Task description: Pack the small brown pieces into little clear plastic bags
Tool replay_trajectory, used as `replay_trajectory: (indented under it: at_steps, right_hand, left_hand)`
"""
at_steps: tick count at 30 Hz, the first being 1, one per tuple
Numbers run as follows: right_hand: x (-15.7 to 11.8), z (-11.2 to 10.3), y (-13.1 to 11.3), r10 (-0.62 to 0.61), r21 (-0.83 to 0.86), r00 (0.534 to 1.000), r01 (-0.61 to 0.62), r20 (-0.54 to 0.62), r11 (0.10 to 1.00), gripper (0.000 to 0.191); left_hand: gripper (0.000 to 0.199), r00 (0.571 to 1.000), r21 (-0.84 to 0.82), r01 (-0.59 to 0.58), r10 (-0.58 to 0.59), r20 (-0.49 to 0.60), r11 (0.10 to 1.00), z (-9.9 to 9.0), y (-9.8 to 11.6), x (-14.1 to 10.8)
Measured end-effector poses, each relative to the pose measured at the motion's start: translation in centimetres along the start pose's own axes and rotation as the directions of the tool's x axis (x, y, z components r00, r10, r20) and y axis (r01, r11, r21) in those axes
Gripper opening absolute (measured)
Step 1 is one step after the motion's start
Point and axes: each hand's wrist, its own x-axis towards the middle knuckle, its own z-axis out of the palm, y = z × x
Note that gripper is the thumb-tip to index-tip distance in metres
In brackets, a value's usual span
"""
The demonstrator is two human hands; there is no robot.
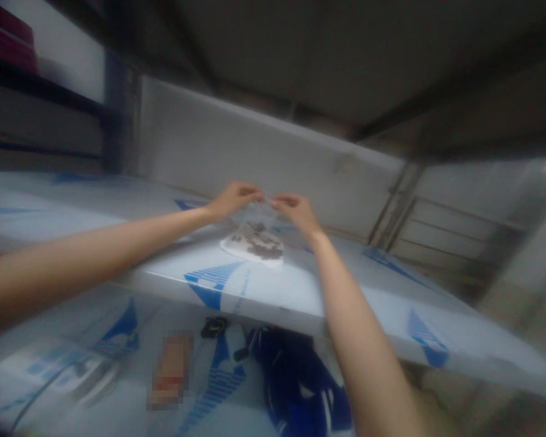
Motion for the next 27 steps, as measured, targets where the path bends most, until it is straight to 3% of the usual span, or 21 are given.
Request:
replay_trajectory:
  at_steps: [6, 12, 23, 25, 27]
  right_hand:
    - [0.4, 0.2, 0.3, -0.020, 0.019, 1.000, 0.020, -0.006, 1.000, 0.026]
    - [0.3, 0.3, -0.4, -0.032, 0.005, 0.998, 0.031, 0.058, 0.999, 0.026]
    - [0.6, 0.6, 0.5, -0.058, -0.044, 0.994, 0.062, 0.090, 0.997, 0.032]
    - [0.7, 0.4, 0.6, -0.050, -0.074, 0.995, 0.056, 0.086, 0.996, 0.033]
    - [0.5, 0.0, 1.1, -0.018, -0.150, 0.995, 0.033, 0.101, 0.988, 0.035]
  left_hand:
    - [0.018, 1.000, 0.135, 0.001, 0.000, -0.007, 0.991, 0.4, 0.9, -0.2]
    - [0.023, 1.000, 0.080, -0.018, 0.016, 0.026, 0.997, 0.5, 0.7, -0.3]
    - [0.020, 0.999, 0.275, -0.034, 0.037, -0.005, 0.961, 0.1, 1.2, 0.0]
    - [0.021, 0.999, 0.300, 0.004, 0.006, -0.034, 0.954, 0.0, 1.1, 0.0]
    - [0.022, 0.986, 0.370, 0.112, -0.056, -0.159, 0.922, -0.6, 0.6, 0.0]
